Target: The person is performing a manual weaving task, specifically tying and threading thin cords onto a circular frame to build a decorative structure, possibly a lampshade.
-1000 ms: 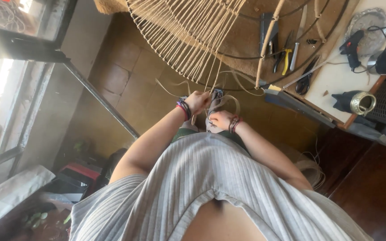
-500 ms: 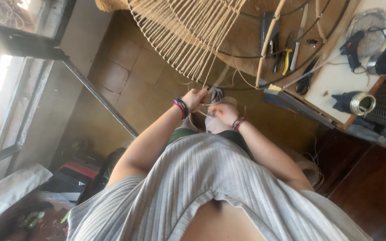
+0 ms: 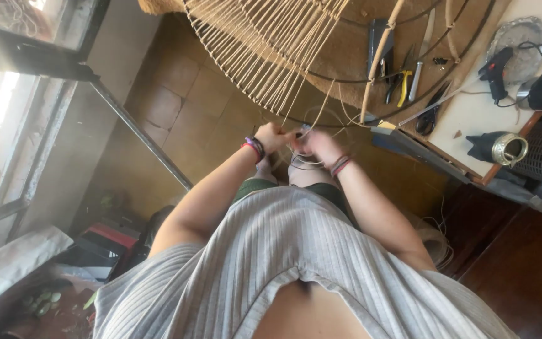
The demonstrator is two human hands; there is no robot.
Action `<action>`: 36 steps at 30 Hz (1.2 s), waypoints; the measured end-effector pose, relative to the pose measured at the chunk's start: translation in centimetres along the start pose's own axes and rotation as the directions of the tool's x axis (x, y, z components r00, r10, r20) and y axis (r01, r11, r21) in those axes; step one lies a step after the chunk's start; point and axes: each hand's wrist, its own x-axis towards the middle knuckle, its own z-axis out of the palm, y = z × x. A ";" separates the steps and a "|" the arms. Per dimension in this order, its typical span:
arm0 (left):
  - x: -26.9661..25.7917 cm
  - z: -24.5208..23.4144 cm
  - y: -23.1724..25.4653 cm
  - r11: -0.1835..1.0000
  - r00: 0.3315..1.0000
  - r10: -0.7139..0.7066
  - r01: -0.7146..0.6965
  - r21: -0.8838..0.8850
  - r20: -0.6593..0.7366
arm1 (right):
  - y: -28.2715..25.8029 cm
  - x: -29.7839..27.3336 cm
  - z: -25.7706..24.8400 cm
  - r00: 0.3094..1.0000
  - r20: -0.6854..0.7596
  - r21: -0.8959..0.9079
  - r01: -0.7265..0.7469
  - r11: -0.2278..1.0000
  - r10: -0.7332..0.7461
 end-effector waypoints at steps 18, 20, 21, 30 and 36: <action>2.1 -1.2 -1.6 0.914 0.996 0.091 -0.078 0.398 -0.013 | -13.1 -3.5 -4.2 0.799 -0.269 0.492 0.593 0.637 -0.537; 2.1 0.2 -1.9 0.976 0.994 0.106 -0.101 0.192 -0.019 | -11.1 -5.0 -1.5 0.894 -0.065 0.007 0.445 0.895 -0.444; 2.0 1.1 -2.3 0.993 0.993 0.115 -0.116 -0.025 -0.024 | -9.9 -5.9 0.0 0.971 0.044 -0.514 0.222 0.829 -0.234; 3.8 -0.3 -2.8 0.892 0.991 0.130 -0.104 0.441 -0.029 | -16.3 -4.9 -2.4 0.964 -0.237 0.812 0.264 0.521 -0.118; 3.0 2.2 -3.6 0.993 0.998 0.065 -0.067 -0.092 -0.026 | -12.1 -7.3 0.7 0.971 0.083 -0.659 0.222 0.719 -0.223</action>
